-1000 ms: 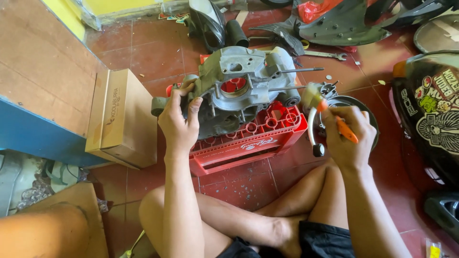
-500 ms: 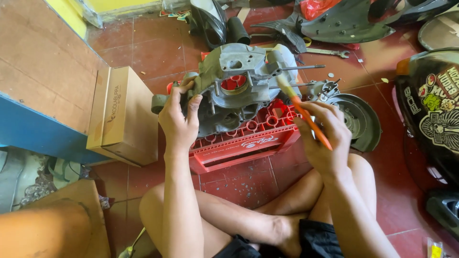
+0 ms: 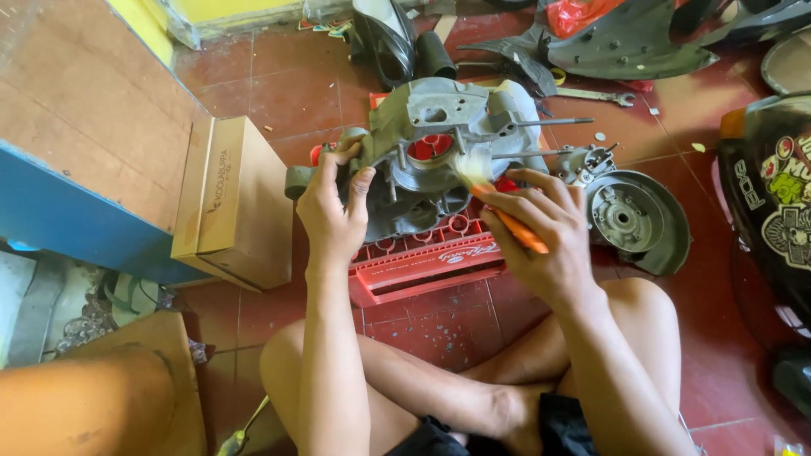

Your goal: Cleaning motorcycle engine components like the cylinder head and crankcase using a brush.

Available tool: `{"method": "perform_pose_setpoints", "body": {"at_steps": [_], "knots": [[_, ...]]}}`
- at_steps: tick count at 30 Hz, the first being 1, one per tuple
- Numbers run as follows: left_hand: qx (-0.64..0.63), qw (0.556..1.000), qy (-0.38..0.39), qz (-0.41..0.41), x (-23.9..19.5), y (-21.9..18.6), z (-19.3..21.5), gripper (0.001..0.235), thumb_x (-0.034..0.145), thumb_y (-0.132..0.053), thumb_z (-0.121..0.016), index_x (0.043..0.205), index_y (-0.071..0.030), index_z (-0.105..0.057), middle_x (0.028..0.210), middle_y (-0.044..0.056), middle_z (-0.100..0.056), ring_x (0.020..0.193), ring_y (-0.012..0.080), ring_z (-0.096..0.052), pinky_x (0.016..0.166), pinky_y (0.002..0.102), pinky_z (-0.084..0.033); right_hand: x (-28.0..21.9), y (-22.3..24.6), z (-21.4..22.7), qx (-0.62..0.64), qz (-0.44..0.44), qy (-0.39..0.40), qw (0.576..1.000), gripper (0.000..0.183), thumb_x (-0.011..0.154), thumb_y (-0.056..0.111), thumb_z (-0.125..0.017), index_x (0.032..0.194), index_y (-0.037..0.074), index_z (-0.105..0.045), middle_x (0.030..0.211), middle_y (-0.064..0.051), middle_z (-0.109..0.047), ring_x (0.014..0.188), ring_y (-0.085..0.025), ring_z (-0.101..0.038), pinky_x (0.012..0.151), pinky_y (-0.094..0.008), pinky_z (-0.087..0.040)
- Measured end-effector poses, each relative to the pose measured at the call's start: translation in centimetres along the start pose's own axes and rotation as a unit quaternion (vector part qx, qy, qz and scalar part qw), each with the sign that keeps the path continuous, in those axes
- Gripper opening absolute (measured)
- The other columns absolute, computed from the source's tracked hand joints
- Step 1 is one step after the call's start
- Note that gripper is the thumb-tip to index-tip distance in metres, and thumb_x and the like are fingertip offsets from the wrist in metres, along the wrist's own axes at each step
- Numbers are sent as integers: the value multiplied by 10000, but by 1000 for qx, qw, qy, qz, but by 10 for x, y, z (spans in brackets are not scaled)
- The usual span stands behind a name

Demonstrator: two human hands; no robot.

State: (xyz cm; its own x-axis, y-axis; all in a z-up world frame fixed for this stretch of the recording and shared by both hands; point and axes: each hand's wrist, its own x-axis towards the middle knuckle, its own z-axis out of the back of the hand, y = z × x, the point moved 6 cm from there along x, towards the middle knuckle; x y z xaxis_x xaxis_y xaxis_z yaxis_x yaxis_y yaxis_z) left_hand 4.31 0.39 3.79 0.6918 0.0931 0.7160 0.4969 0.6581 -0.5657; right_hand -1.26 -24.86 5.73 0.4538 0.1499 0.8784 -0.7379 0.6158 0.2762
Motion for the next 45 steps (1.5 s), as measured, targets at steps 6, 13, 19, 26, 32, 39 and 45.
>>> {"method": "perform_pose_setpoints", "body": {"at_steps": [6, 13, 19, 26, 32, 39, 45], "knots": [[-3, 1000, 2, 12, 2, -3, 2, 273, 1032, -380, -611, 1153, -138, -636, 1192, 115, -728, 1111, 358, -698, 974, 507, -533, 8, 13, -9, 50, -7, -31, 998, 166, 955, 77, -772, 1120, 90, -779, 983, -75, -766, 1144, -343, -697, 969, -379, -437], [16, 1000, 4, 10, 1, 5, 0, 285, 1010, -428, -621, 1164, -189, -640, 1199, 50, -733, 1124, 308, -698, 966, 472, -537, 7, 7, -47, 130, -30, 11, 991, 108, 922, 64, -754, 1018, 105, -781, 947, -73, -765, 1166, -326, -699, 959, -403, -436], [15, 1000, 1, 14, 2, 4, 0, 314, 1016, -470, -590, 1151, -191, -640, 1161, 59, -739, 1105, 310, -705, 960, 465, -539, 6, 4, -43, 126, -66, -14, 990, 140, 982, 134, -717, 1110, 124, -773, 1088, -84, -751, 1182, -308, -680, 977, -361, -431], [20, 1000, 7, 10, -1, 6, 1, 320, 1019, -465, -593, 1163, -183, -637, 1152, 52, -737, 1091, 302, -710, 947, 448, -544, 14, 5, -24, 15, -12, 28, 999, 24, 944, 79, -768, 958, 83, -750, 950, -97, -716, 1055, -307, -685, 927, -403, -394], [2, 1000, 9, 27, 1, 6, 5, 301, 1003, -450, -628, 1164, -197, -641, 1145, 36, -740, 1093, 294, -710, 957, 450, -541, 2, 23, -28, -53, 30, 33, 998, 49, 946, 55, -751, 983, 80, -733, 862, -80, -698, 1056, -284, -674, 906, -408, -391], [-82, 990, 108, 44, 10, 19, 13, 327, 1007, -450, -633, 1215, -199, -662, 1224, 80, -726, 1168, 338, -675, 1023, 492, -505, -26, 40, -50, 132, -54, 33, 989, 100, 886, 66, -755, 984, 85, -761, 961, -98, -757, 962, -325, -723, 860, -383, -470], [-124, 981, 147, 9, 16, 25, 22, 284, 1068, -345, -549, 1250, -191, -703, 1239, 117, -723, 1201, 358, -660, 1054, 491, -493, -59, 61, -110, 174, -109, -52, 977, 166, 971, 9, -656, 1121, 3, -730, 997, -169, -724, 917, -369, -716, 812, -433, -553]]}}
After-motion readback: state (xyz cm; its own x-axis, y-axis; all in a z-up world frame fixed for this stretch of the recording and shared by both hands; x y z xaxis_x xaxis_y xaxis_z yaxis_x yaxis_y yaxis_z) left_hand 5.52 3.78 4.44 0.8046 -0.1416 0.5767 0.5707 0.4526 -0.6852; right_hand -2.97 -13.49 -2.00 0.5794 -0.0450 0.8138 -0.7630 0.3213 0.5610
